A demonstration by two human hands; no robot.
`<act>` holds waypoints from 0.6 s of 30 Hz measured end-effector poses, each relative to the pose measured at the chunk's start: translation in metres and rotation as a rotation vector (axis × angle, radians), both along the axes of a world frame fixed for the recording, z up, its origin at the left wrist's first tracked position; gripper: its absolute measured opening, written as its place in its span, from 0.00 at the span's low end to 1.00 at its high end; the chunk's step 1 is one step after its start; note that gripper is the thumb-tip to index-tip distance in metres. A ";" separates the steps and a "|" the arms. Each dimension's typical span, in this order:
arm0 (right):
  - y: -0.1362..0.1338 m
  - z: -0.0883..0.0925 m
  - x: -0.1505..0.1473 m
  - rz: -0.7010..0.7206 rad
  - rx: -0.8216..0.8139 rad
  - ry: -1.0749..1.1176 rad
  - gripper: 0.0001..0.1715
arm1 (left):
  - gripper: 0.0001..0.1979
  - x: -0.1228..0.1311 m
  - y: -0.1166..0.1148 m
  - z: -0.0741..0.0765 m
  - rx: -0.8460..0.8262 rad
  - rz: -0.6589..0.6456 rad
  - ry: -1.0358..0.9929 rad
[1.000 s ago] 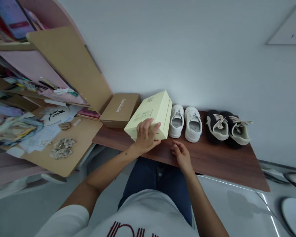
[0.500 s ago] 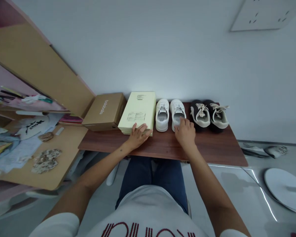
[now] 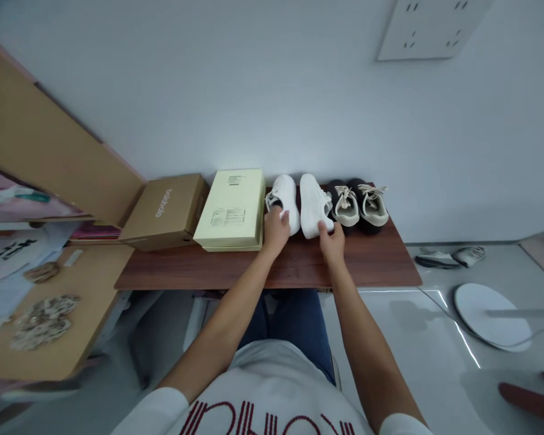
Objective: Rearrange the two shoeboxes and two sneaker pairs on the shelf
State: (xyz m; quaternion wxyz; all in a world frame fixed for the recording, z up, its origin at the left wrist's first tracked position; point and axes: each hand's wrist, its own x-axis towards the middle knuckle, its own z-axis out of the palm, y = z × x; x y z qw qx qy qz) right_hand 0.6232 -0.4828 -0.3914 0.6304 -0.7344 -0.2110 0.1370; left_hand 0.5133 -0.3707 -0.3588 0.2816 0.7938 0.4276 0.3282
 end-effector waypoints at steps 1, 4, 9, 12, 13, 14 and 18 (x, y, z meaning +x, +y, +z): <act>-0.002 -0.004 -0.001 0.022 0.091 0.117 0.27 | 0.10 -0.003 0.001 -0.006 -0.035 0.046 -0.105; -0.013 -0.012 -0.001 0.090 0.165 0.330 0.28 | 0.11 -0.012 -0.003 -0.026 -0.250 0.203 -0.318; -0.064 0.002 0.033 0.014 -0.253 -0.311 0.28 | 0.21 -0.021 -0.044 -0.030 -0.200 0.243 -0.286; -0.081 0.017 0.078 -0.148 -0.356 -0.625 0.25 | 0.30 0.002 -0.079 -0.009 0.124 -0.008 -0.220; -0.080 0.019 0.093 -0.185 -0.398 -0.655 0.26 | 0.30 0.018 -0.088 -0.002 0.190 -0.159 -0.185; -0.077 0.020 0.107 -0.186 -0.437 -0.656 0.27 | 0.28 0.037 -0.094 0.004 0.221 -0.309 -0.130; -0.062 0.014 0.146 -0.102 -0.496 -0.497 0.24 | 0.18 0.117 -0.095 0.019 0.086 -0.437 0.194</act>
